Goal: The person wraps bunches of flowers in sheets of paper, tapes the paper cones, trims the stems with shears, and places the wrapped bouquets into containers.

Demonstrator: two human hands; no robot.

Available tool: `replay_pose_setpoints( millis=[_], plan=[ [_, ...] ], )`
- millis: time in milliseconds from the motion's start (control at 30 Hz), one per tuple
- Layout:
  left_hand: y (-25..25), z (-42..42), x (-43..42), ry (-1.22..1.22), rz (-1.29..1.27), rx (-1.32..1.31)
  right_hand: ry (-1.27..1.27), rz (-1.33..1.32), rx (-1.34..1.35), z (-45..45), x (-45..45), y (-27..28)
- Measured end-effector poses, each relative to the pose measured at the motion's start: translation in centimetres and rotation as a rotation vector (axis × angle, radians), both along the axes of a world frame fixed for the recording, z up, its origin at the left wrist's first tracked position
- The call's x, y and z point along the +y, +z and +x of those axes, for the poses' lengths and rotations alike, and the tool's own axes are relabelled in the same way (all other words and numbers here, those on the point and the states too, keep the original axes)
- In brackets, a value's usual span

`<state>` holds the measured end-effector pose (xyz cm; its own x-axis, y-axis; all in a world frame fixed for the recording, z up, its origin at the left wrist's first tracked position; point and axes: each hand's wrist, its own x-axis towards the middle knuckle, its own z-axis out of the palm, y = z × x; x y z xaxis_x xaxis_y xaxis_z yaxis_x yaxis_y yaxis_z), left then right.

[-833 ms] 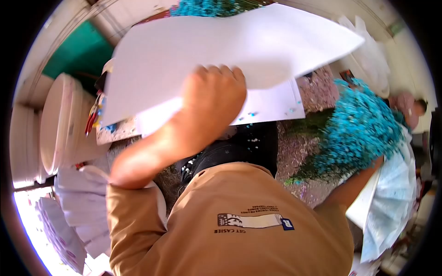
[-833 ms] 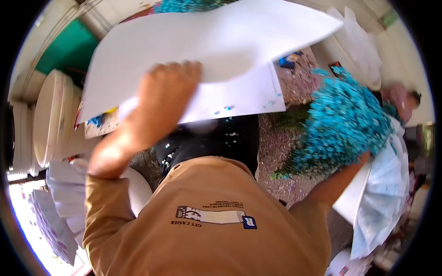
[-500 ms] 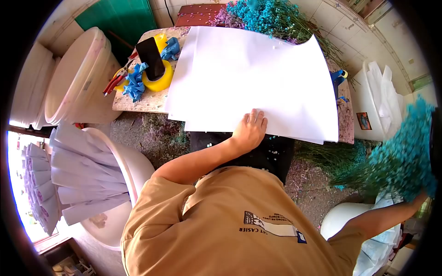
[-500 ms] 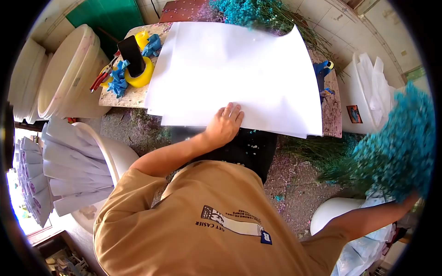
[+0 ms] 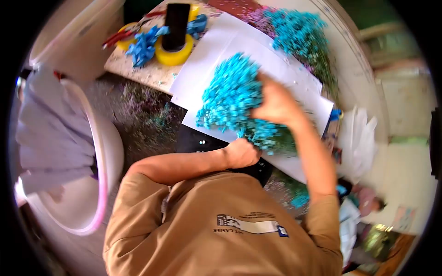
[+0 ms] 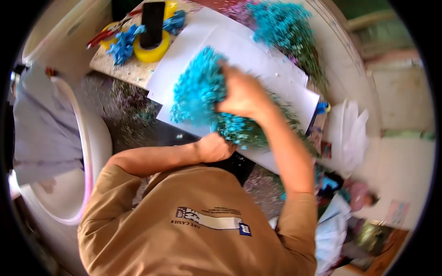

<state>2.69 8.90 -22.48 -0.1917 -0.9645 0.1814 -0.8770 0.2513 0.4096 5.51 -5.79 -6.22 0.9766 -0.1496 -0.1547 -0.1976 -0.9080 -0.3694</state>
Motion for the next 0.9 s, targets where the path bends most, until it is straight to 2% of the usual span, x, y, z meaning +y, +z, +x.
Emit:
replay_pose_setpoints(
  millis=[33, 67, 100, 133, 233, 300, 567, 600, 700, 900],
  plan=[
    [-1.1, 0.2, 0.1, 0.03, -0.171, -0.036, 0.018, 0.046, 0.038, 1.7, 0.1, -4.2],
    [-2.3, 0.3, 0.0, 0.062, -0.339, -0.087, -0.018, -0.042, -0.002, 2.4, 1.0, -5.4],
    [-1.8, 0.9, 0.2, 0.131, -0.437, -0.12, 0.0, -0.024, -0.01, 2.8, 0.3, -5.5],
    [-1.6, 1.7, 0.9, 0.119, -0.364, -0.108, 0.01, -0.005, -0.022, 3.3, -0.8, -5.3],
    [-1.8, 4.4, 3.5, 0.224, -0.466, -0.041, 0.013, 0.075, 0.019, 3.9, -1.3, -5.5],
    [-2.2, 5.3, 5.1, 0.24, -0.441, -0.016, 0.023, 0.102, 0.032, 4.0, -1.6, -5.9],
    [-2.6, 6.0, 5.7, 0.265, -0.45, 0.065, 0.013, 0.345, 0.025, 5.9, 0.4, -5.3],
    [-2.6, 6.1, 5.6, 0.266, -0.451, 0.068, 0.013, 0.344, 0.029, 5.7, 0.2, -5.7],
    [-2.3, 7.0, 6.0, 0.229, -0.409, 0.08, 0.018, 0.104, 0.016, 5.2, -0.3, -6.8],
    [0.7, 10.8, 9.5, 0.323, -0.477, -0.127, 0.067, 0.226, 0.006, 6.2, -2.0, -7.3]
  ],
)
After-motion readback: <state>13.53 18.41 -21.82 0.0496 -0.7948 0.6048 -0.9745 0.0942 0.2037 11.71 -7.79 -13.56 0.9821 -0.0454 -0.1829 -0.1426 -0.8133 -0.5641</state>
